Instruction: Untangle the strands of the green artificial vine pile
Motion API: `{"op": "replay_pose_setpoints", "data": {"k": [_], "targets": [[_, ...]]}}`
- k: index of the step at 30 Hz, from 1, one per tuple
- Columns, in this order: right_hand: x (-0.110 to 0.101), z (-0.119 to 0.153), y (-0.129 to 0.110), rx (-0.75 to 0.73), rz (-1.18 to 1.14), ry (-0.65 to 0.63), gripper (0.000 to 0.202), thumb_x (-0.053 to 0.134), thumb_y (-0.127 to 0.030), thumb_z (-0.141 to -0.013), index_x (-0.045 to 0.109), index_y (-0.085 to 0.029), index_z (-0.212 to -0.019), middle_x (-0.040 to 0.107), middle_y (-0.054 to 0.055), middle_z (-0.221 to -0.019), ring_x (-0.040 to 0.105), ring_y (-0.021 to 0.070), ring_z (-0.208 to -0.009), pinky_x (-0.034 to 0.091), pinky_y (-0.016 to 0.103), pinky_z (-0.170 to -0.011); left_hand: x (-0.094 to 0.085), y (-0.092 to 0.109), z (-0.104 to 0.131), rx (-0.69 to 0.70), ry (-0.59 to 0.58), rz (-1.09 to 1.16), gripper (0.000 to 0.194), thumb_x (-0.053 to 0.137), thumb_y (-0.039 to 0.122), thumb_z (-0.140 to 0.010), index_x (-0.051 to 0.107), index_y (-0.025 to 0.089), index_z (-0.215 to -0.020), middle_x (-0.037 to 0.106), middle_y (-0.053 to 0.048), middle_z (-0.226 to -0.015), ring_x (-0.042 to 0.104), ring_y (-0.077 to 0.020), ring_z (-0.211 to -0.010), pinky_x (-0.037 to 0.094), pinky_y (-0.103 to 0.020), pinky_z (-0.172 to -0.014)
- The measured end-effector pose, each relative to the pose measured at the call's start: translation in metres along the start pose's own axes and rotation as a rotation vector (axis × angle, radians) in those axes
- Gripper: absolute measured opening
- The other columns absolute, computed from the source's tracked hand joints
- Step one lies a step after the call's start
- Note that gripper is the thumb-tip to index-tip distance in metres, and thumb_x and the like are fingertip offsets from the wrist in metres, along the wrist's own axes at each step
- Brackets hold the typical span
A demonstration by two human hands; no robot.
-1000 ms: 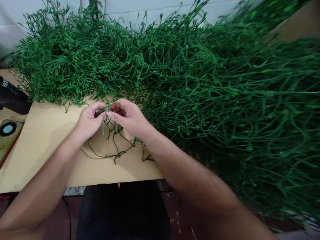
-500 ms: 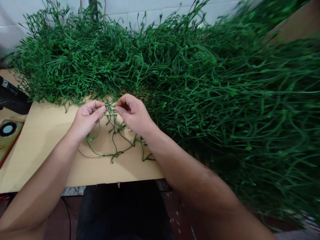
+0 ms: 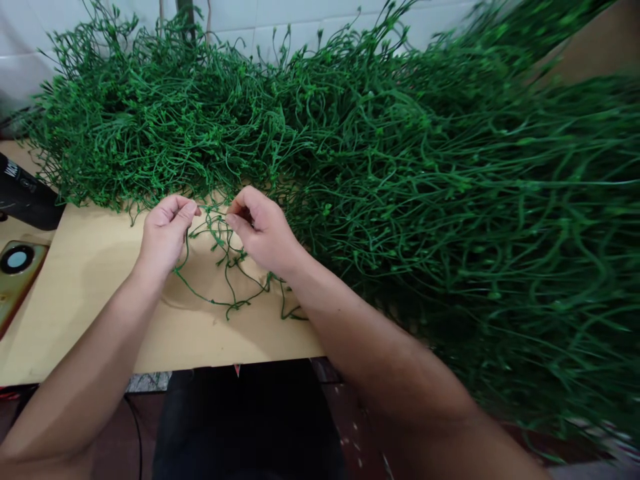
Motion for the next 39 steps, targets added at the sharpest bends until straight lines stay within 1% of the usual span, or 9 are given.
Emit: {"op": "replay_pose_setpoints", "data": {"k": [5,7,15,19,24,26,29,34,39], "targets": [[-0.046,-0.005,0.027,0.029,-0.008,0.195,0.013,0.051,-0.019,-0.079,0.042,-0.021,-0.07,0.038,-0.002,-0.065,0.039,0.0105,-0.065,0.034,0.028,-0.06,-0.067,0.0,-0.006,-0.049,0.32,0.198,0.036,0.073,0.04,-0.065,0.043,0.02,-0.061,0.025,0.008,-0.043,0.021,-0.0038,-0.039,0.006,-0.023,-0.04],[-0.06,-0.006,0.036,0.045,-0.032,0.277,0.012,0.052,-0.023,-0.08,0.043,-0.021,-0.072,0.037,-0.002,-0.065,0.039,0.0106,-0.065,0.034,0.029,-0.059,-0.078,0.001,-0.009,-0.064,0.33,0.241,0.038,0.076,0.038,-0.062,0.043,0.02,-0.061,0.024,0.008,-0.042,0.019,-0.003,-0.039,0.005,-0.023,-0.042],[-0.054,-0.002,0.019,0.004,0.194,0.321,0.007,0.05,-0.013,-0.075,0.047,-0.019,-0.073,0.047,0.002,-0.076,0.044,0.013,-0.073,0.041,0.032,-0.07,-0.019,-0.007,-0.004,-0.129,0.036,0.164,0.013,0.05,0.025,-0.07,0.059,0.015,-0.07,0.03,0.006,-0.046,0.022,-0.004,-0.037,0.011,-0.023,-0.036],[-0.063,0.004,0.004,-0.038,0.386,0.393,0.006,0.053,-0.013,-0.074,0.053,-0.018,-0.078,0.05,0.008,-0.094,0.043,0.0229,-0.098,0.036,0.044,-0.088,-0.014,-0.006,0.0,-0.121,0.024,0.149,0.022,0.051,0.015,-0.063,0.065,0.011,-0.079,0.051,0.002,-0.055,0.034,-0.004,-0.042,0.024,-0.019,-0.038],[-0.014,0.004,-0.013,-0.134,0.217,0.068,0.011,0.05,-0.028,-0.083,0.054,-0.018,-0.081,0.055,0.006,-0.083,0.048,0.0175,-0.084,0.04,0.036,-0.079,-0.004,-0.009,0.004,-0.116,-0.03,0.141,0.02,0.069,0.021,-0.061,0.068,0.013,-0.079,0.069,-0.004,-0.079,0.048,-0.0048,-0.053,0.04,-0.018,-0.049],[0.01,0.006,-0.014,-0.126,0.132,-0.06,0.015,0.053,-0.032,-0.081,0.053,-0.017,-0.081,0.056,0.004,-0.078,0.048,0.0147,-0.077,0.04,0.031,-0.072,0.002,-0.011,0.005,-0.11,-0.06,0.148,0.022,0.073,0.023,-0.06,0.069,0.014,-0.08,0.07,-0.004,-0.082,0.051,-0.0056,-0.056,0.042,-0.019,-0.052],[0.027,0.009,-0.009,-0.076,0.098,-0.113,0.016,0.055,-0.031,-0.079,0.049,-0.018,-0.071,0.051,0.001,-0.068,0.043,0.0117,-0.067,0.034,0.027,-0.063,0.009,-0.013,0.006,-0.102,-0.1,0.169,0.025,0.076,0.025,-0.059,0.068,0.015,-0.08,0.069,-0.003,-0.084,0.055,-0.0071,-0.062,0.044,-0.019,-0.056],[0.019,0.007,-0.003,-0.028,0.008,-0.054,0.017,0.047,-0.028,-0.084,0.047,-0.018,-0.07,0.046,-0.002,-0.065,0.039,0.0095,-0.062,0.032,0.025,-0.061,0.016,-0.013,0.008,-0.132,-0.171,0.176,0.022,0.073,0.028,-0.063,0.066,0.016,-0.08,0.06,0.001,-0.066,0.048,-0.0056,-0.052,0.038,-0.018,-0.046],[0.017,0.008,-0.015,-0.119,-0.002,-0.057,0.019,0.043,-0.022,-0.085,0.04,-0.02,-0.066,0.043,-0.002,-0.064,0.04,0.0099,-0.064,0.033,0.025,-0.063,0.016,-0.012,0.008,-0.155,-0.189,0.161,0.015,0.069,0.027,-0.067,0.063,0.017,-0.075,0.047,0.004,-0.053,0.036,-0.0043,-0.043,0.025,-0.017,-0.038]]}}
Point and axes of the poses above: each hand's wrist, its own z-axis away from the middle knuckle, its own x-axis out of the palm, y = z × x, the point moved 10 cm from there along -z, towards the middle knuckle
